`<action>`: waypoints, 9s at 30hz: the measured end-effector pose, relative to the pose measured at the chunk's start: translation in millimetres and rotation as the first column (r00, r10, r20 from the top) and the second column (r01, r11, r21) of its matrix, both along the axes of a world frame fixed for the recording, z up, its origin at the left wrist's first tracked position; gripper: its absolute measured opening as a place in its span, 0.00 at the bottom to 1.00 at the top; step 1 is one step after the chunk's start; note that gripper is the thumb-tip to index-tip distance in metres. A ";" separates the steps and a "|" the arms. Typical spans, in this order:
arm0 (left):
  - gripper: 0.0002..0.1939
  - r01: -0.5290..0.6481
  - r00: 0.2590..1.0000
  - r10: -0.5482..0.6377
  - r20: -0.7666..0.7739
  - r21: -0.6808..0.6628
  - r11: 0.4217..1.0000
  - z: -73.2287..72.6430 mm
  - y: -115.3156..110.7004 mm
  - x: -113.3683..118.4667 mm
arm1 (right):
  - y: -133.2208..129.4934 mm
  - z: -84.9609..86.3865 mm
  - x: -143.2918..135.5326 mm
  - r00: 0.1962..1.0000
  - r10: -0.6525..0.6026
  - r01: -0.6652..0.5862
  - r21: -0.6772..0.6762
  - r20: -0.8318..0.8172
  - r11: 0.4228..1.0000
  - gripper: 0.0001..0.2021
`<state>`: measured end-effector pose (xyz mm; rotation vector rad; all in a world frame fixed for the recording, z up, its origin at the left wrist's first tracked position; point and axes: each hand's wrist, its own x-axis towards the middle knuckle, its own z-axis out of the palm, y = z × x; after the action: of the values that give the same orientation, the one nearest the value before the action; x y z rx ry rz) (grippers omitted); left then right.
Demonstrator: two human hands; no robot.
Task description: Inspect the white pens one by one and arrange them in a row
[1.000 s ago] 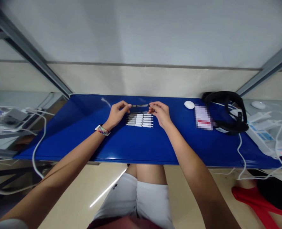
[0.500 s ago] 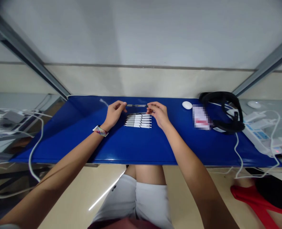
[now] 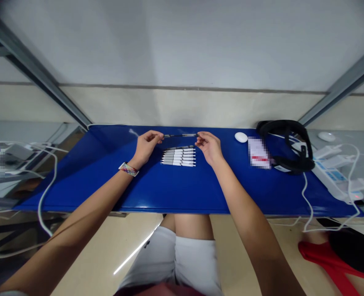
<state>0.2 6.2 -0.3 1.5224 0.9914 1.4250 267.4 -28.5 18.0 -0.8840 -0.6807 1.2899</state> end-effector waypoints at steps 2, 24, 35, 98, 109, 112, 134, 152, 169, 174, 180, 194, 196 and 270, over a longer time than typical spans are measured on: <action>0.15 -0.011 1.000 0.011 -0.009 0.007 1.000 0.2 0.5 -0.3 | 1.4 -1.0 1.4 1.000 -0.013 0.013 -0.005 -0.003 1.000 0.04; 0.27 -0.109 0.993 0.108 -0.054 -0.020 0.994 2.8 -2.1 -2.3 | 4.7 -5.7 8.4 0.997 -0.070 0.072 -0.078 0.023 0.994 0.04; 0.29 -0.147 0.987 0.147 -0.068 0.006 0.989 1.7 -1.4 -2.4 | 2.5 -3.6 6.6 0.987 -0.090 0.096 -0.036 0.133 0.995 0.06; 0.15 0.188 0.975 -0.177 -0.133 0.079 0.979 3.9 -8.8 0.1 | -6.8 -7.5 -15.8 0.972 0.157 -0.162 0.013 0.174 0.987 0.14; 0.21 0.218 0.966 -0.195 -0.173 0.130 0.967 1.8 -6.3 -1.6 | -6.0 -7.4 -15.5 0.975 0.152 -0.156 0.012 0.163 0.988 0.14; 0.15 0.250 0.959 -0.236 -0.156 0.075 0.965 3.1 -7.2 -1.5 | -5.8 -8.0 -15.4 0.975 0.149 -0.153 0.013 0.162 0.988 0.14; 0.17 0.132 0.989 -0.134 -0.063 -0.030 0.991 7.4 -10.5 1.0 | -7.4 0.8 -6.9 0.906 0.355 -0.377 -0.056 -0.230 0.925 0.13; 0.15 0.146 0.987 -0.147 -0.065 -0.015 0.989 8.3 -13.4 5.1 | -9.4 1.3 -12.0 0.927 0.344 -0.343 0.034 -0.153 0.939 0.11; 0.15 0.155 0.987 -0.156 -0.034 -0.028 0.988 10.3 -15.3 7.9 | -11.9 0.4 -17.9 0.951 0.283 -0.273 0.090 -0.126 0.958 0.09; 0.16 0.163 0.986 -0.164 -0.022 -0.047 0.985 6.9 -13.9 9.5 | -11.0 0.7 -18.3 0.949 0.267 -0.261 0.057 -0.166 0.964 0.07; 0.16 0.164 0.986 -0.165 -0.027 -0.050 0.985 6.0 -13.2 10.2 | -12.6 -0.9 -19.2 0.958 0.224 -0.219 0.043 -0.180 0.975 0.07; 0.16 0.159 0.987 -0.161 -0.030 -0.052 0.986 8.8 -14.8 9.8 | -13.4 -0.4 -20.4 0.962 0.238 -0.231 0.064 -0.135 0.971 0.08; 0.16 0.160 0.987 -0.162 -0.021 -0.057 0.985 8.5 -14.4 9.9 | -13.5 -0.3 -20.2 0.963 0.238 -0.232 0.057 -0.128 0.971 0.08; 0.15 0.140 0.989 -0.142 -0.037 -0.066 0.988 9.8 -15.9 9.8 | -17.8 10.5 -24.4 0.865 0.254 -0.291 -0.020 -0.433 0.957 0.06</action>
<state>10.0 -9.8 9.5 1.5499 0.9253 1.2567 243.0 -46.4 28.5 -0.5500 -0.4104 1.7135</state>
